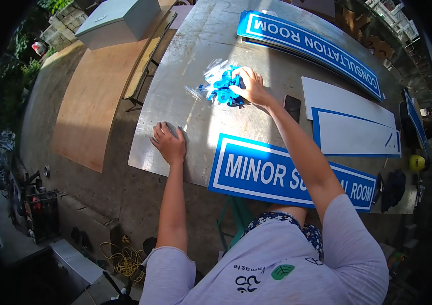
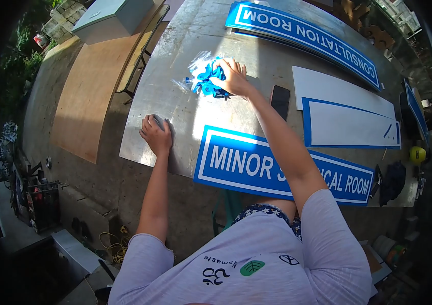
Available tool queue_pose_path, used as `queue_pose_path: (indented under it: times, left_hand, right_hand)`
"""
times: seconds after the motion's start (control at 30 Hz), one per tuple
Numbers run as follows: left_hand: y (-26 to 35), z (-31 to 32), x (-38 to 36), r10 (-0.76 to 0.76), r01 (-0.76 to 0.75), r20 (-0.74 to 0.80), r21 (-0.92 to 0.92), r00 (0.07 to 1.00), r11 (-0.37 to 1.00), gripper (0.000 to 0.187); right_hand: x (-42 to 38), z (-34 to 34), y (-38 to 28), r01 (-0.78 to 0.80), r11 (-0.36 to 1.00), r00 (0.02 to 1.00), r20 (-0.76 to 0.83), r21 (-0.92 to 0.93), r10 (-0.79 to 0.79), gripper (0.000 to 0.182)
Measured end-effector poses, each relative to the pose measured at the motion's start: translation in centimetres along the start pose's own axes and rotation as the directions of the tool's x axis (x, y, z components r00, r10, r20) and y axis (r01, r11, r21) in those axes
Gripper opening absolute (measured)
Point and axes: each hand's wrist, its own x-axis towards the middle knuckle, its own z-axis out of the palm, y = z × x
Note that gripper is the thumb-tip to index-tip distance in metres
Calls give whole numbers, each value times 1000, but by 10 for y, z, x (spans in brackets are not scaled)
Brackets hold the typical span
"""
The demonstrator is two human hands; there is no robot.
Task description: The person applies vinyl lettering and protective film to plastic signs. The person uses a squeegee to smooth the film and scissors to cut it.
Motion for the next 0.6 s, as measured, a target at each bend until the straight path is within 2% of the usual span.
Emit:
queue_pose_path:
  times: [0.07, 0.13, 0.2, 0.33, 0.4, 0.47, 0.53, 0.57, 0.6]
  left_hand:
    - [1, -2, 0, -5, 5, -3, -6, 1000, 1000, 51]
    - [-1, -2, -1, -7, 7, -3, -9, 1000, 1000, 52]
    - [1, -2, 0, 3, -3, -8, -21, 1000, 1000, 53]
    - [-4, 2, 1, 19, -19, -7, -8, 1000, 1000, 57]
    - [-14, 8, 2, 60, -63, -19, -222, 998, 973, 58]
    - [-11, 2, -3, 89, -104, -75, -237, 993, 966, 58]
    - [-14, 3, -9, 186, -250, -248, -260, 951, 933, 53]
    - [5, -5, -23, 233, -340, -334, -311, 913, 888, 46]
    - [37, -37, -47, 317, -409, -263, -473, 911, 781, 42]
  right_hand:
    - [-1, 0, 1, -79, 994, 993, -83, 80, 86, 46]
    - [-23, -11, -20, -30, 998, 967, -250, 62, 45, 45]
    - [-57, -21, -31, 27, 988, 938, -346, 152, 27, 45]
    - [-167, -32, -61, 52, 919, 927, -361, 391, 101, 41]
    - [-230, -30, -75, -16, 896, 927, -330, 444, 180, 40]
    - [-289, -22, -78, -64, 884, 931, -290, 463, 220, 42]
    - [-337, -24, -87, -128, 875, 947, -204, 466, 247, 38]
    - [-351, -28, -86, -114, 876, 940, -234, 469, 247, 38]
    - [-369, -31, -85, -197, 706, 930, -99, 680, 354, 34]
